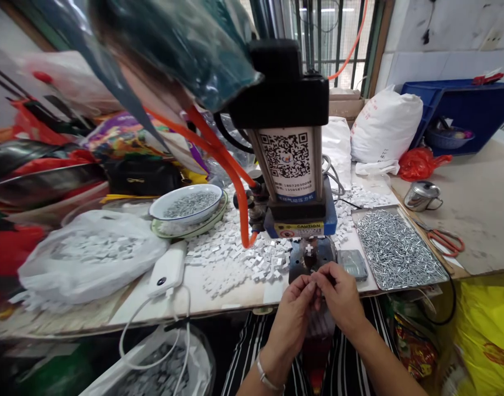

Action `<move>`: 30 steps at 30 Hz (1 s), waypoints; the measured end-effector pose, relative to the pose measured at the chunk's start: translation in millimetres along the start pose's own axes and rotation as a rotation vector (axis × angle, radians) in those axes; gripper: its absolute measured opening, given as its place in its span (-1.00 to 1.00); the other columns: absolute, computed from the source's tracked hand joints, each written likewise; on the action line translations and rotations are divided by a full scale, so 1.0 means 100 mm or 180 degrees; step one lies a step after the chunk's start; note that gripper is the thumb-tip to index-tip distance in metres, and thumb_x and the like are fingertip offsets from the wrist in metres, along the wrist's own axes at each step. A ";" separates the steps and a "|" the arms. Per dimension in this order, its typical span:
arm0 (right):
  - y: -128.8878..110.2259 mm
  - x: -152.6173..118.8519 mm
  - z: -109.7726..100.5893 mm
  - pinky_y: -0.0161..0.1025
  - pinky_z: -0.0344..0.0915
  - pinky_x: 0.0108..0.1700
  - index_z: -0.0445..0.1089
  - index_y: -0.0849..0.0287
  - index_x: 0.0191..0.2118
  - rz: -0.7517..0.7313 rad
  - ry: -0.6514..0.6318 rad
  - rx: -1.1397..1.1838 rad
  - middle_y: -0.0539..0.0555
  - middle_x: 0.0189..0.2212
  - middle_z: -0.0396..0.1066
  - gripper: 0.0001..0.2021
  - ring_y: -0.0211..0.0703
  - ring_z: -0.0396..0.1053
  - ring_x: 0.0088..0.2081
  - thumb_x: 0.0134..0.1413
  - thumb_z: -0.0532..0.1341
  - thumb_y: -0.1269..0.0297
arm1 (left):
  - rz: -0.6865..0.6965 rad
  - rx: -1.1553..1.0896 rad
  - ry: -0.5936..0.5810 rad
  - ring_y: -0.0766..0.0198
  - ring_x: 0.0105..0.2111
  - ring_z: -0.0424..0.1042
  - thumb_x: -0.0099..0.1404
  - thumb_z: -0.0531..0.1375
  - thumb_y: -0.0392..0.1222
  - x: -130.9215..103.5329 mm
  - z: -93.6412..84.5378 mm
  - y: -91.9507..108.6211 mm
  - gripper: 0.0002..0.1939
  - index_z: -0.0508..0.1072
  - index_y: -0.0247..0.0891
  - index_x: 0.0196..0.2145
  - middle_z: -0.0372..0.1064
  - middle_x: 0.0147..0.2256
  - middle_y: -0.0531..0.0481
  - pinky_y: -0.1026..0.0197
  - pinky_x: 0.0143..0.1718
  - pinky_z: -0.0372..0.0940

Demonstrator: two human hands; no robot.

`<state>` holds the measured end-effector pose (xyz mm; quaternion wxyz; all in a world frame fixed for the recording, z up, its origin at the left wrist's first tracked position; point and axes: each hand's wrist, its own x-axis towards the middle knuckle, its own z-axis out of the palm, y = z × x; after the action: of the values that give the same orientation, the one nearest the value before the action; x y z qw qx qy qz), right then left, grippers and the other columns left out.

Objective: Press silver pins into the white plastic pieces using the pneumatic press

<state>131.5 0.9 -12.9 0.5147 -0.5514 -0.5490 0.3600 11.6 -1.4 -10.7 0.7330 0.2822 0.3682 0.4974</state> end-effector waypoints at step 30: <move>-0.17 0.12 -0.03 -0.29 0.34 -0.24 0.43 0.12 -0.25 -0.0044 -0.0261 0.0396 0.02 -0.34 0.43 -0.81 -0.15 0.39 -0.29 0.26 0.20 0.12 | 0.0137 0.0152 -0.0013 0.36 -0.42 0.35 0.13 0.43 -0.12 0.18 -0.23 0.38 -0.69 0.43 -0.28 -0.27 0.37 -0.39 0.07 0.28 -0.31 0.26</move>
<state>131.5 9.6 6.5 0.5275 -0.4994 -0.5500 0.4121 -23.2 30.0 1.4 0.7159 0.3085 0.3724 0.5036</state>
